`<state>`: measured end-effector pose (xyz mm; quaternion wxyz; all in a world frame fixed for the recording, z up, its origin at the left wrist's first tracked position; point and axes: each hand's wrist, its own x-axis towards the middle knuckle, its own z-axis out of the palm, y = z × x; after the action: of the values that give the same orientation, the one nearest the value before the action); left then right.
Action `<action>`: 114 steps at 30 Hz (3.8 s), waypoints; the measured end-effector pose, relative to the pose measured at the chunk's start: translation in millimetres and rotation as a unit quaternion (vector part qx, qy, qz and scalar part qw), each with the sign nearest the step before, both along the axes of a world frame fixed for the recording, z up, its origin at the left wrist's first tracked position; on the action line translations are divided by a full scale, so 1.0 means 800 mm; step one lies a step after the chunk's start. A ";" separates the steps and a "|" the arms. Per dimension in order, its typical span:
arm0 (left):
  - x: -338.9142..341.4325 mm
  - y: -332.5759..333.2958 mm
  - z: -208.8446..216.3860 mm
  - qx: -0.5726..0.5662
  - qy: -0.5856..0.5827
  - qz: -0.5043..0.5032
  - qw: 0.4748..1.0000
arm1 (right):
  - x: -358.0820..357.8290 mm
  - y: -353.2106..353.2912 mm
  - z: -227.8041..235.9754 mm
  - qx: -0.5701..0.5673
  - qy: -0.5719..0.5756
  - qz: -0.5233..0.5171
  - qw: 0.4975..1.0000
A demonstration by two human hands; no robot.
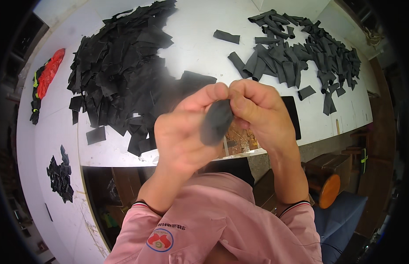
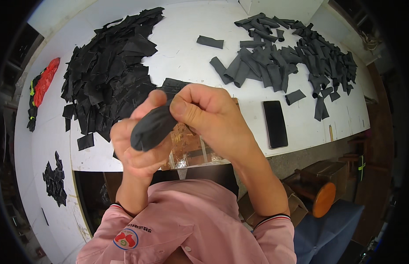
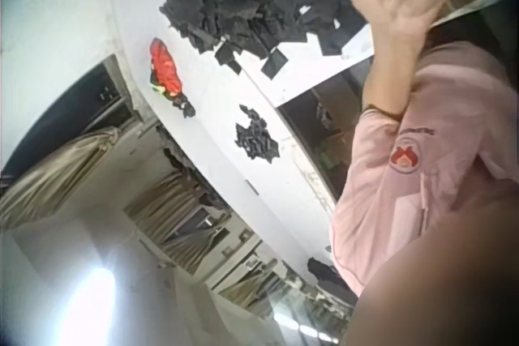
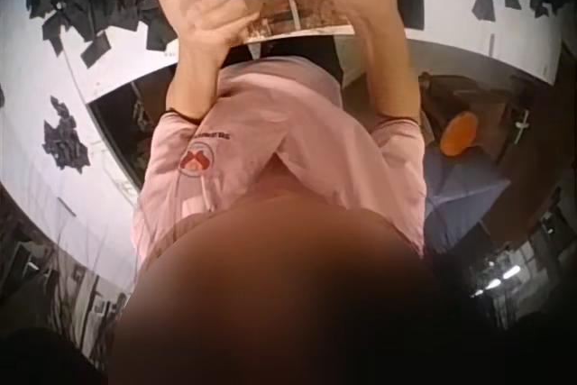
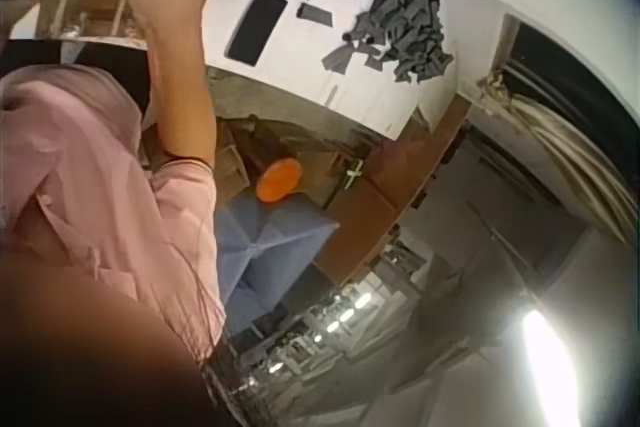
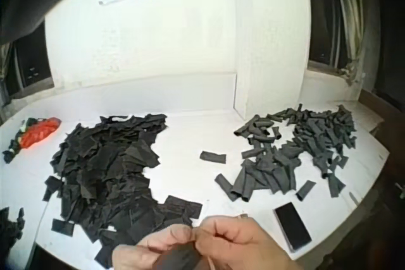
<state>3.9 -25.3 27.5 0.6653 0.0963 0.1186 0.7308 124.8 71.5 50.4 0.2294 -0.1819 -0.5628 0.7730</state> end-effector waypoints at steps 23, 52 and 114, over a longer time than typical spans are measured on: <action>0.002 0.012 -0.055 -0.135 0.468 0.180 0.854 | 0.003 0.026 -0.119 -0.051 -0.046 0.009 0.998; 0.019 0.020 -0.030 0.020 0.443 0.142 0.885 | 0.016 0.011 -0.104 0.524 -0.127 -0.093 0.837; -0.117 -0.023 -0.124 -0.268 0.184 0.308 0.894 | -0.036 -0.075 -0.162 0.095 -0.140 -0.010 0.986</action>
<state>-89.4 -43.9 -72.1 0.3741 0.0058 0.4538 0.8088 95.6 11.8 -79.3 0.1720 -0.2711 -0.6586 0.6806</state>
